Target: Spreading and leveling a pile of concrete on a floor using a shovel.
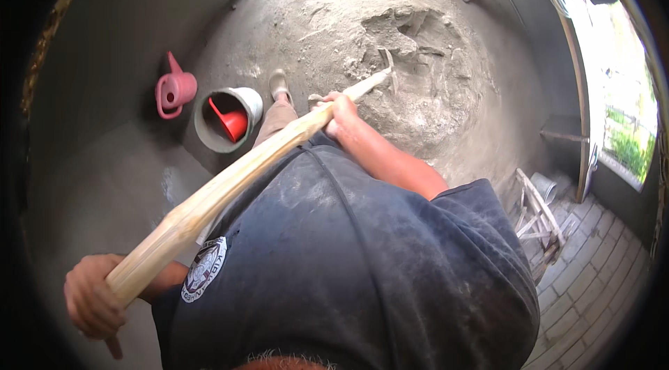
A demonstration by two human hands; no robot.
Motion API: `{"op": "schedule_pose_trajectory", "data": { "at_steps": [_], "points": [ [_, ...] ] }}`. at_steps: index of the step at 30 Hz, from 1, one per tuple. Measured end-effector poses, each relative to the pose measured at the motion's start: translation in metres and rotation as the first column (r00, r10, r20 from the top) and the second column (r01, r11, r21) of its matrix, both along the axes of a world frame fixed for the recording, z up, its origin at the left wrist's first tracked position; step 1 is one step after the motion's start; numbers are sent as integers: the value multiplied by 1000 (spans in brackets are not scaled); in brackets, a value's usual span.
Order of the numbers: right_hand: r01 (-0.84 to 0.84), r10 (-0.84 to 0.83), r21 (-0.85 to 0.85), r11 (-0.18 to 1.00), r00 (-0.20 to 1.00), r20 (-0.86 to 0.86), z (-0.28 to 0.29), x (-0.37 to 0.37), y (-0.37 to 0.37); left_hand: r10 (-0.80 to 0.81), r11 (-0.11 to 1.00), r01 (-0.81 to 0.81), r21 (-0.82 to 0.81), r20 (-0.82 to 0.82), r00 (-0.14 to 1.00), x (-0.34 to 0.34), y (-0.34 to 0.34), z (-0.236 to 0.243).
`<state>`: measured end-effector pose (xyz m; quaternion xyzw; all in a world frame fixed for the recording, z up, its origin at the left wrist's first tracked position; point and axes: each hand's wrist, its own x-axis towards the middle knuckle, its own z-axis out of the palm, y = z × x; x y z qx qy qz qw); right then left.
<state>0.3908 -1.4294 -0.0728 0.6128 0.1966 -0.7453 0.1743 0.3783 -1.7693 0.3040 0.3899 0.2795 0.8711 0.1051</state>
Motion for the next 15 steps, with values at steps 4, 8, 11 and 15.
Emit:
{"op": "schedule_pose_trajectory", "data": {
  "at_steps": [4,8,11,15],
  "points": [
    [66,-90,-188,980,989,-121,8,-36,-22,-33,974,74,215,-185,982,-95,-4,11],
    [197,-200,-54,979,978,-59,50,-78,-31,-116,982,134,137,-130,985,-175,-32,-1],
    [319,-322,-45,947,942,-92,47,-93,-4,-177,980,181,79,-57,983,-226,-50,-14],
    [361,-355,130,923,932,-74,-8,-136,62,-262,964,262,-53,10,965,-275,-16,-83]
  ]
}}
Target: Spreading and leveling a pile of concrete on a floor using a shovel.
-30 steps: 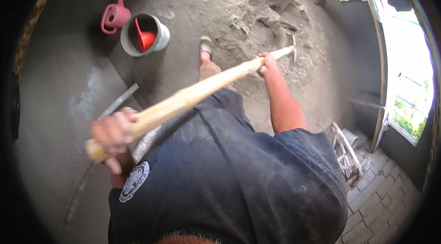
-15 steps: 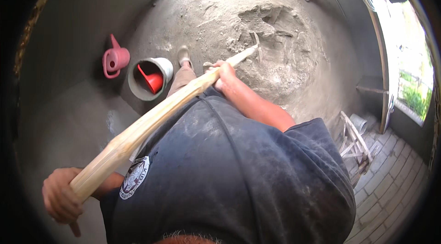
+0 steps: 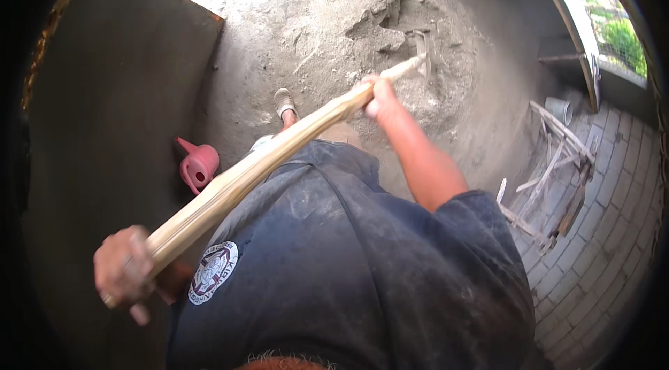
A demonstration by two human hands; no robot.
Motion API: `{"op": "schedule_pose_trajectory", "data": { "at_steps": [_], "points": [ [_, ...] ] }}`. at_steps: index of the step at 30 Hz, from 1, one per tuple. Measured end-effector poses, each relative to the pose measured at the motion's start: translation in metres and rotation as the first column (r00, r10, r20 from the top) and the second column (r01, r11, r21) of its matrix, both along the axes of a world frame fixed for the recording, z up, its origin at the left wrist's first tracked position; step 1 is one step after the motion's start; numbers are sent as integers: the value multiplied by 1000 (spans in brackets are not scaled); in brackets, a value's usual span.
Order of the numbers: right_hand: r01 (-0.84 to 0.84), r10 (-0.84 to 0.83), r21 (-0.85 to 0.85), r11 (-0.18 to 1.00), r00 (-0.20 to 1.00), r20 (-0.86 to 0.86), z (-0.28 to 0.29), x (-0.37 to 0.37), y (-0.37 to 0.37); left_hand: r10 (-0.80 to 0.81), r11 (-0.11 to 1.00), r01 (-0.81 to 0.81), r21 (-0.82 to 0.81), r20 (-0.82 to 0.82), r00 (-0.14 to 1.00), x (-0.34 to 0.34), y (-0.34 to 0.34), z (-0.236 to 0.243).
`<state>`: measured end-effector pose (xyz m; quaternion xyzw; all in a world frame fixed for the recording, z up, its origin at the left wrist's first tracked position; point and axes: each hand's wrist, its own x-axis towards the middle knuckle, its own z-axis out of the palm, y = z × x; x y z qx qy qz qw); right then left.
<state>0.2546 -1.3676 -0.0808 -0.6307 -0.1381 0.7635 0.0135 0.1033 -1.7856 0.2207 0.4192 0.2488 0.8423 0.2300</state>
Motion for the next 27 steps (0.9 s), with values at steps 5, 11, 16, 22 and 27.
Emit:
{"op": "schedule_pose_trajectory", "data": {
  "at_steps": [5,11,16,22,27],
  "points": [
    [-49,53,-44,998,995,81,-86,-29,28,-133,967,123,-223,-30,991,-22,41,-36],
    [-104,104,-10,995,987,122,-65,-81,-62,-113,956,92,-280,-61,992,-56,-32,7],
    [-38,39,-19,999,995,92,-11,-83,-99,-66,972,24,-232,-178,982,-70,-61,51],
    [-16,8,-167,986,999,-51,64,-82,-145,35,997,-22,71,-185,982,-77,-40,87],
    [-91,88,-188,978,996,-25,88,-49,-138,28,998,-21,65,-108,994,-54,-60,87]
  ]
}}
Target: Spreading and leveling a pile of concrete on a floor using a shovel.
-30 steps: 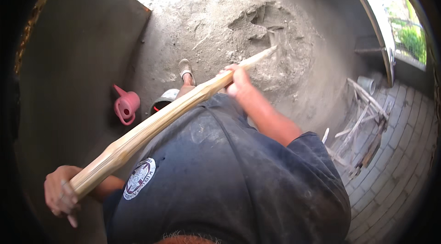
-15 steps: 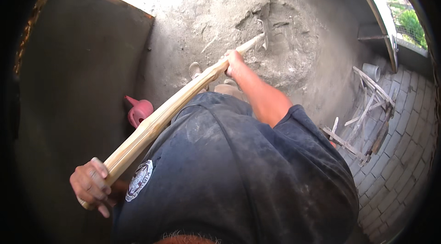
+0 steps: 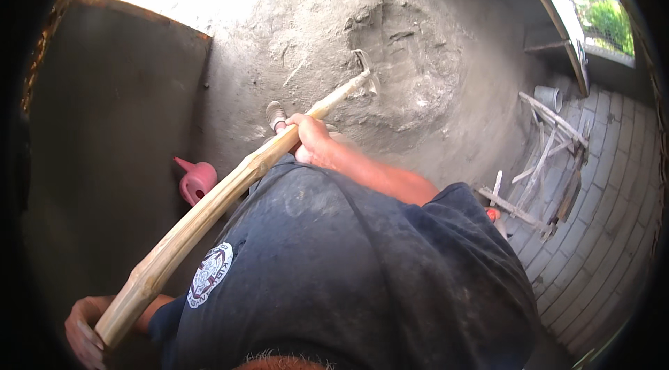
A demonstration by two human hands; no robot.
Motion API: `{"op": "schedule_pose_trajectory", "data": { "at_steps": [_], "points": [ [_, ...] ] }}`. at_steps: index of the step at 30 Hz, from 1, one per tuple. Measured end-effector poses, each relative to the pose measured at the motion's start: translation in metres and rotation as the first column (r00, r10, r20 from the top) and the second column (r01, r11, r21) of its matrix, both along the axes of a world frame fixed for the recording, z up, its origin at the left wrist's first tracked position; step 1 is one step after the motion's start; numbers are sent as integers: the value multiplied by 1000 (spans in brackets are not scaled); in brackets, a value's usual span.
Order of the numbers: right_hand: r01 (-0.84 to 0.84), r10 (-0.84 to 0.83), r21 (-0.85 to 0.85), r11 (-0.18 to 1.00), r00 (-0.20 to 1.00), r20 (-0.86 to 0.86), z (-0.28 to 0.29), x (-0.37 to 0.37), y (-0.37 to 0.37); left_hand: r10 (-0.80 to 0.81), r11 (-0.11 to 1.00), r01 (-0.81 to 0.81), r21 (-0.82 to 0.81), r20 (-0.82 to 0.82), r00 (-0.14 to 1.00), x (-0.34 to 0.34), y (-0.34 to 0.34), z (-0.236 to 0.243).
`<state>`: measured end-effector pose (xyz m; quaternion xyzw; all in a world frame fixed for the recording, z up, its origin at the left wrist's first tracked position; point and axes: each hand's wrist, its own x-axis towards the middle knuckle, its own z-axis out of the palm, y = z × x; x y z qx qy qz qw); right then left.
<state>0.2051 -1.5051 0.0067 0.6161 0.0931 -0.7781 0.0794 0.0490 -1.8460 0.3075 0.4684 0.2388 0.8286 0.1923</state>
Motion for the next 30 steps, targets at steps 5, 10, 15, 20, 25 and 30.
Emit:
{"op": "schedule_pose_trajectory", "data": {
  "at_steps": [5,10,15,20,25,30],
  "points": [
    [49,-54,100,994,998,43,-24,50,64,11,988,18,-153,191,982,59,-36,-14],
    [62,-56,85,994,996,-67,-114,97,177,204,959,-96,-265,417,886,182,48,-95],
    [-30,15,281,959,998,57,-175,136,252,315,937,-158,-313,557,768,322,137,-165],
    [-181,172,200,963,983,64,-215,186,241,410,896,-265,-355,433,803,411,147,-142],
    [-340,334,229,912,940,66,-195,241,158,654,756,-490,-435,454,606,510,105,-116],
    [-490,466,243,837,872,153,-156,318,111,687,727,-601,-332,356,633,627,76,-92]
  ]
}}
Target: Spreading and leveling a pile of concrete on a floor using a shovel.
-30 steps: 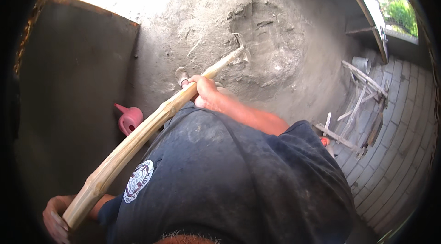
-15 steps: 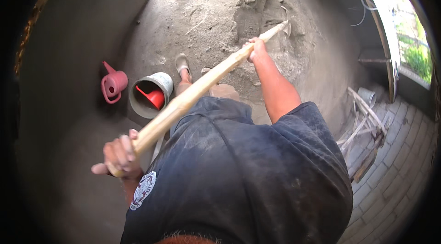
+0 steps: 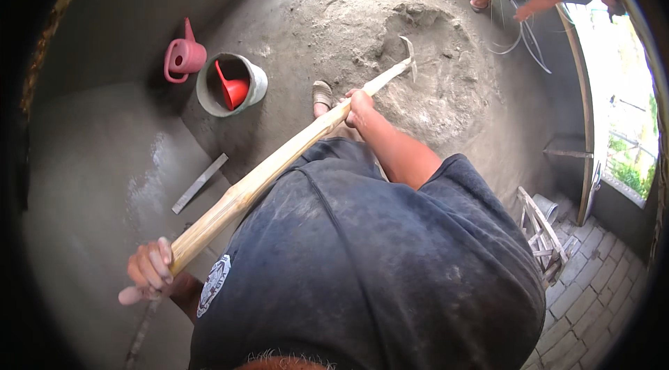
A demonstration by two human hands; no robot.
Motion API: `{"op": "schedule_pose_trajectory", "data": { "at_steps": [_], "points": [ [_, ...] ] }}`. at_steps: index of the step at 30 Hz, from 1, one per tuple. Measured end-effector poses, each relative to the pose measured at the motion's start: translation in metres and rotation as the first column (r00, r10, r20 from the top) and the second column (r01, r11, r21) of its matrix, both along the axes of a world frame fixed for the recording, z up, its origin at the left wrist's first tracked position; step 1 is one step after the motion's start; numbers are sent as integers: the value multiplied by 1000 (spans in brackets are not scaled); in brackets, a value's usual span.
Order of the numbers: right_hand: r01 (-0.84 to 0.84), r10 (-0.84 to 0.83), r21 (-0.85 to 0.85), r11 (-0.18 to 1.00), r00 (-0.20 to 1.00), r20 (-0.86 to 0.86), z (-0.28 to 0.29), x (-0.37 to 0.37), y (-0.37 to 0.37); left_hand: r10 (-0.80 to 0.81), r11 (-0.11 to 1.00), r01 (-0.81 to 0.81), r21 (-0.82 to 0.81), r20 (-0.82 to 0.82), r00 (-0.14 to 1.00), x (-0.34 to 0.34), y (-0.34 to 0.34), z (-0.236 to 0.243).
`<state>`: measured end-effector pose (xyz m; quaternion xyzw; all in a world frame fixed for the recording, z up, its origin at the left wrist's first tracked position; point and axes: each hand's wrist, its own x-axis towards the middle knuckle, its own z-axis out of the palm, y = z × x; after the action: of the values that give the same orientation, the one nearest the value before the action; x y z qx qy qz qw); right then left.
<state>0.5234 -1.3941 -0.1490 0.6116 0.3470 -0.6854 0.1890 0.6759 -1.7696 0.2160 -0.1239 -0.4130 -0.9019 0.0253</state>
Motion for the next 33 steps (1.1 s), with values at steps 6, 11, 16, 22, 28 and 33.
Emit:
{"op": "schedule_pose_trajectory", "data": {
  "at_steps": [6,11,16,22,28,33],
  "points": [
    [-70,65,-106,992,997,-49,21,104,-28,-131,991,112,-76,-321,938,117,-23,29],
    [-48,41,-156,987,998,-48,60,173,-39,69,992,-25,124,-365,928,188,-5,59],
    [-11,2,-51,999,985,-174,101,177,8,-7,993,60,105,-445,896,209,48,77],
    [-178,55,-180,967,844,-534,152,170,137,98,980,-160,-118,-419,903,183,176,58],
    [-206,656,624,754,276,-702,283,303,309,-230,878,-89,-471,-577,784,141,410,90],
    [375,723,689,621,65,-688,383,390,462,-174,796,-474,-376,-893,416,99,630,129]
  ]
}}
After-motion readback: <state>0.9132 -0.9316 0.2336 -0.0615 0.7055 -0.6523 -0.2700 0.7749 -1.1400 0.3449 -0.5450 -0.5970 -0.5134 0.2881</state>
